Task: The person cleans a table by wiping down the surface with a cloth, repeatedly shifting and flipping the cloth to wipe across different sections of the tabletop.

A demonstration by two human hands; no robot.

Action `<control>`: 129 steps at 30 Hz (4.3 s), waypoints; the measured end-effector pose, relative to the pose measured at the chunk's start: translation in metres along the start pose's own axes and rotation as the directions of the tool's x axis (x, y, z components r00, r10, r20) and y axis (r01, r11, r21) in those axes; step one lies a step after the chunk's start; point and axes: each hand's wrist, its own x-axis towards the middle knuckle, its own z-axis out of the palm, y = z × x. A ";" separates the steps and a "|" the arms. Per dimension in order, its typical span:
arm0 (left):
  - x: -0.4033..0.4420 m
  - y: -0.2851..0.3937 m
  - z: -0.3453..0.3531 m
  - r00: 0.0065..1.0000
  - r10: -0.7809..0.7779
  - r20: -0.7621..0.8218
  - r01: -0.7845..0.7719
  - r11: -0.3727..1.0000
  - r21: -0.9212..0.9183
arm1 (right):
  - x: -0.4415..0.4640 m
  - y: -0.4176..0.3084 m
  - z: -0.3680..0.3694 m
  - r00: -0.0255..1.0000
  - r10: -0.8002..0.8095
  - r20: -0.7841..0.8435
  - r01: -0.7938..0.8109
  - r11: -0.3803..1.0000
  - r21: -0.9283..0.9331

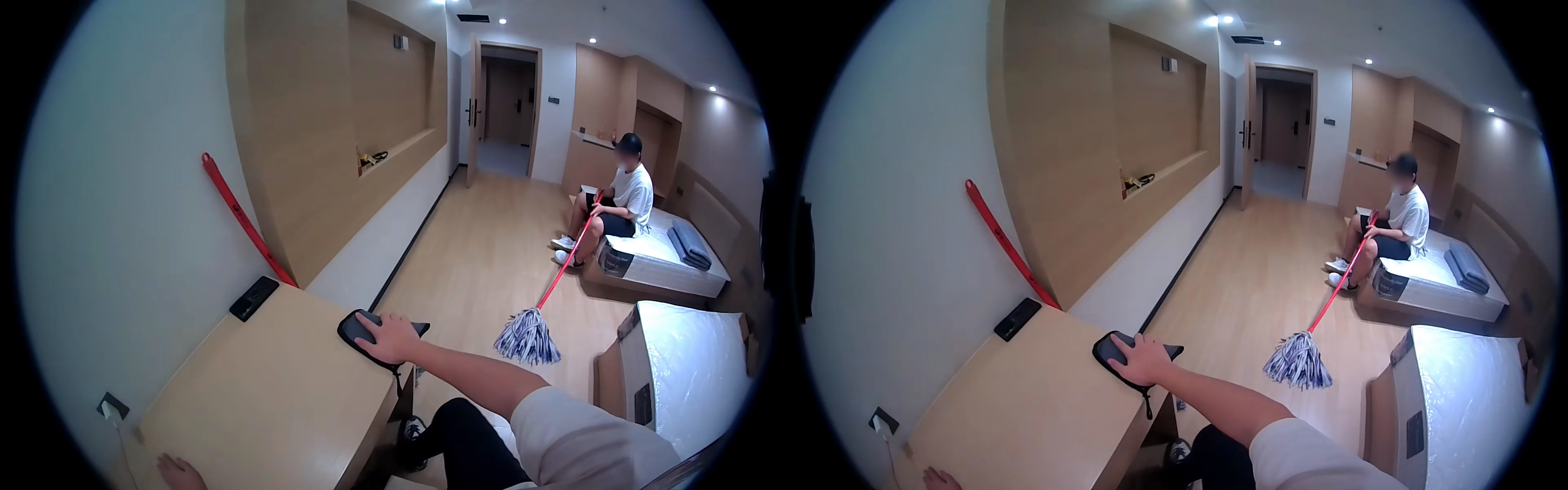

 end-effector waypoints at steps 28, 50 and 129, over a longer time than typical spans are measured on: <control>0.004 0.002 -0.011 0.944 -0.122 0.307 0.158 0.983 -0.092 | -0.002 -0.001 -0.002 0.998 0.024 -0.056 -0.022 0.999 0.033; 0.005 0.033 -0.028 0.871 -0.358 0.336 0.389 0.921 -0.029 | 0.026 -0.041 0.022 0.970 -0.210 -0.124 0.210 0.978 -0.014; 0.013 0.040 -0.041 0.913 -0.319 0.253 0.342 0.938 -0.054 | 0.139 -0.254 0.075 0.781 -0.622 -0.051 0.617 0.782 -0.091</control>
